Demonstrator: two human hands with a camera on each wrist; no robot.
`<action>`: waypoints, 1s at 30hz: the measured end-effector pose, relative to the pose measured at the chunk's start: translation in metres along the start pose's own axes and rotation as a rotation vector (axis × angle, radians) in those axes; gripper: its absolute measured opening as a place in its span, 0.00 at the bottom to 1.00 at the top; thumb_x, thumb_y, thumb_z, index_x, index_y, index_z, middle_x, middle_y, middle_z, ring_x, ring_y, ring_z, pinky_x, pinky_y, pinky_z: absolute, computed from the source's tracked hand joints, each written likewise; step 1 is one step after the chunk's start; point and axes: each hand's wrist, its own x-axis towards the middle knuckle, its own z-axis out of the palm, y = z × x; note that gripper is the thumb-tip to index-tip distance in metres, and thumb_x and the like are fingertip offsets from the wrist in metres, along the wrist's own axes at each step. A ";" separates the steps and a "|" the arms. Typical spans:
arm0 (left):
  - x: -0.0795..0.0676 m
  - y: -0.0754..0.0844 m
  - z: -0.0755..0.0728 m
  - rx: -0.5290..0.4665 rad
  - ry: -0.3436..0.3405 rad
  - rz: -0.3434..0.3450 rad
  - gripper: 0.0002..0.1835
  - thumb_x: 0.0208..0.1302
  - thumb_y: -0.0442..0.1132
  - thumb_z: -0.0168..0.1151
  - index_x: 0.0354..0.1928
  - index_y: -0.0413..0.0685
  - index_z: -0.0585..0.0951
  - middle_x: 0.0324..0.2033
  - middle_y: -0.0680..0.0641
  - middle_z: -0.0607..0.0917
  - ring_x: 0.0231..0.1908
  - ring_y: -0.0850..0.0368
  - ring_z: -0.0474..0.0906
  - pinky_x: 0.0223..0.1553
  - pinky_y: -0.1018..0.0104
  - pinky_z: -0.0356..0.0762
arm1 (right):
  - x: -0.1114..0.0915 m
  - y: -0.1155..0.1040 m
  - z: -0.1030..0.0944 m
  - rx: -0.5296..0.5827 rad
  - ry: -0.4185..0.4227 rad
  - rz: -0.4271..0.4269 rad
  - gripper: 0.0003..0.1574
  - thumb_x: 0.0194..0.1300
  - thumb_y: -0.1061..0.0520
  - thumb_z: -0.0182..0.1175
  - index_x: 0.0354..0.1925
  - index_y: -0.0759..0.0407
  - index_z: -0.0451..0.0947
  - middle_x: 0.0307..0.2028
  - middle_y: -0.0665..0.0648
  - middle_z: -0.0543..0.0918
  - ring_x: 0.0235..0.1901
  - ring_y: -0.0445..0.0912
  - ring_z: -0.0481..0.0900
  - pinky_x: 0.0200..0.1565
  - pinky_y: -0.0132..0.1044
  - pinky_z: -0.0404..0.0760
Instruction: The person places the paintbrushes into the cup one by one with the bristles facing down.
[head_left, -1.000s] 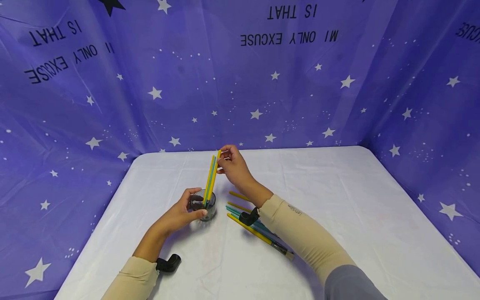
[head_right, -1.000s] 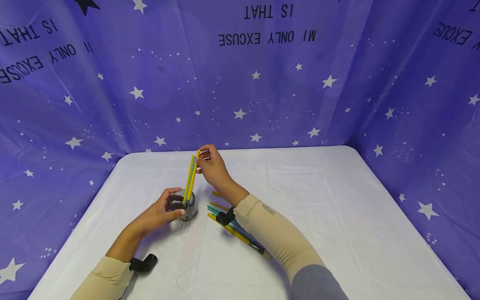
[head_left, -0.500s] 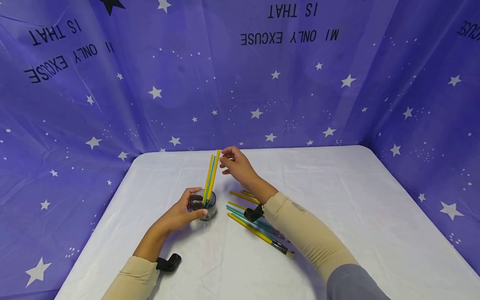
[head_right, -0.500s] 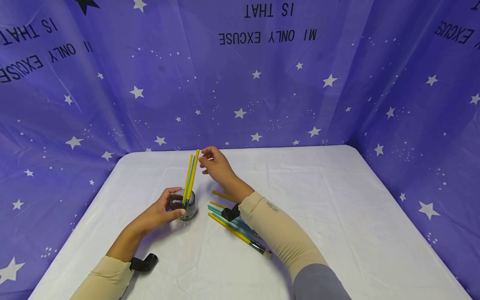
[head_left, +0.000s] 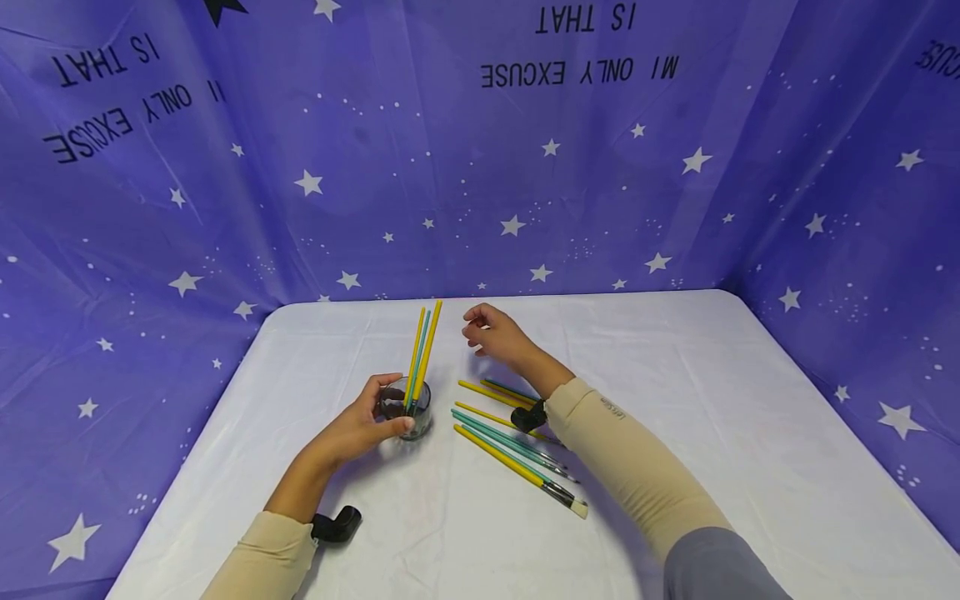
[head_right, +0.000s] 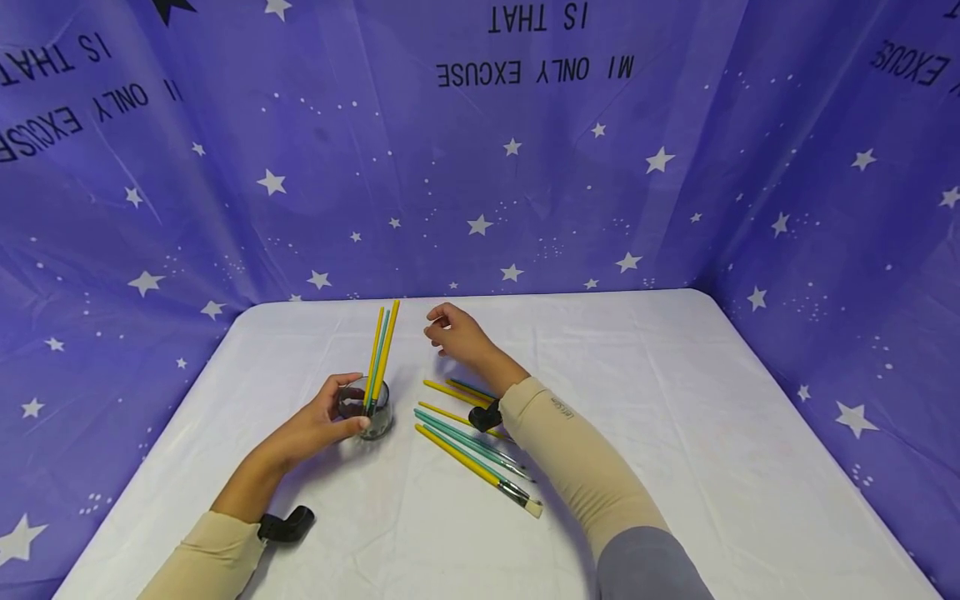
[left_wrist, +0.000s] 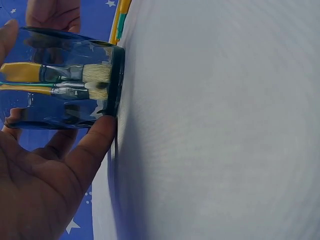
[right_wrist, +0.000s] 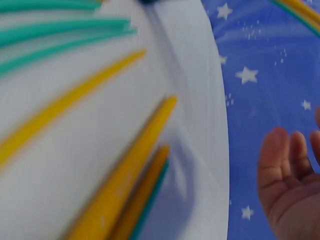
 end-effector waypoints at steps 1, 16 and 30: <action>0.000 0.000 0.000 0.001 0.001 0.004 0.43 0.64 0.40 0.69 0.73 0.43 0.54 0.59 0.36 0.75 0.59 0.42 0.74 0.62 0.44 0.61 | 0.000 0.002 -0.003 -0.024 -0.020 0.004 0.13 0.73 0.60 0.57 0.54 0.60 0.71 0.43 0.59 0.76 0.48 0.62 0.79 0.42 0.48 0.81; 0.000 -0.002 0.000 0.021 0.003 -0.004 0.42 0.64 0.41 0.69 0.73 0.45 0.54 0.58 0.37 0.77 0.59 0.42 0.73 0.63 0.43 0.59 | -0.009 0.008 -0.024 -0.526 -0.320 0.036 0.18 0.70 0.60 0.59 0.56 0.63 0.73 0.37 0.56 0.79 0.31 0.49 0.78 0.36 0.38 0.75; 0.001 -0.003 0.000 0.022 0.001 -0.002 0.43 0.64 0.41 0.69 0.73 0.44 0.53 0.58 0.36 0.76 0.59 0.41 0.72 0.63 0.42 0.59 | -0.014 0.009 -0.028 -0.715 -0.444 0.065 0.12 0.66 0.64 0.61 0.47 0.56 0.79 0.37 0.54 0.78 0.34 0.45 0.71 0.38 0.37 0.72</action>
